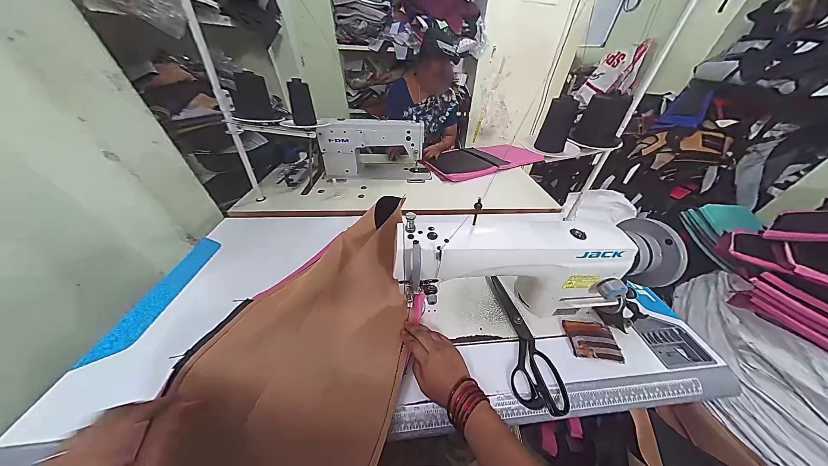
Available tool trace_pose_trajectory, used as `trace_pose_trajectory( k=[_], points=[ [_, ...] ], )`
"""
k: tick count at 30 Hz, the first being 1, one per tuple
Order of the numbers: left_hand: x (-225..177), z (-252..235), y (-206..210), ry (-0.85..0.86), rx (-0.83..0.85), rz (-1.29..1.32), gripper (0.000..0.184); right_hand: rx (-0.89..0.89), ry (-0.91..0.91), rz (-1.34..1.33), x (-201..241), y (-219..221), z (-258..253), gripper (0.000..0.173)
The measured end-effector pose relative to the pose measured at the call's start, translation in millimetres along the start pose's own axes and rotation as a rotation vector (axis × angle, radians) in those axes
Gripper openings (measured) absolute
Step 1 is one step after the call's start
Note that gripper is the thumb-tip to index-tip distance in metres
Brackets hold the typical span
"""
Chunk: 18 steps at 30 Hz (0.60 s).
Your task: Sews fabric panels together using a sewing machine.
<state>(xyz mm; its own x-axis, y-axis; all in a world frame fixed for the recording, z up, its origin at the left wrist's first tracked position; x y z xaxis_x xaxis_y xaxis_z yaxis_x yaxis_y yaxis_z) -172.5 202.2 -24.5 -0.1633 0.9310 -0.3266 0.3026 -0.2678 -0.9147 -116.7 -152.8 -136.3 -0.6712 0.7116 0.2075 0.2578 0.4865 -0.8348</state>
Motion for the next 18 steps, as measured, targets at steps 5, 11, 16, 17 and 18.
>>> trace_pose_trajectory(
  k=[5,11,16,17,18],
  points=[
    [-68.0,20.8,73.9,0.074,0.125,0.076,0.084,-0.011,0.017,0.026,2.5,-2.8,4.2,0.041],
    [-58.2,-6.9,70.7,-0.005,0.21,0.141,0.069,-0.027,0.025,0.044,4.8,-7.6,10.8,0.035],
    [-74.4,-42.5,53.2,-0.135,0.33,0.005,0.069,-0.115,-0.008,0.111,5.5,-8.9,13.8,0.037],
    [-71.6,-43.7,57.0,-0.114,0.321,0.013,0.071,-0.141,-0.018,0.132,5.6,-9.6,15.5,0.037],
    [-67.2,-42.5,61.8,-0.087,0.318,0.017,0.074,-0.164,-0.036,0.146,6.8,-10.2,17.7,0.038]
  ],
)
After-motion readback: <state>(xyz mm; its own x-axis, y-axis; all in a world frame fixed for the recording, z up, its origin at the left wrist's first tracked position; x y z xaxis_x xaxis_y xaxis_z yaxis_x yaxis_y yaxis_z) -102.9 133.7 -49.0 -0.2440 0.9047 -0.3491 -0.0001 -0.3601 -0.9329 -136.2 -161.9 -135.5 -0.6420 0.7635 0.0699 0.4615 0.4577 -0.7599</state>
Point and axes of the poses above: each hand's wrist, its own z-axis away from the middle knuckle, its own y-axis out of the palm, x = y × z, the point moved 5 cm from there along -z, towards the middle knuckle, and after that the axes turned 13 degrees about -y, right-handed, at the moved point
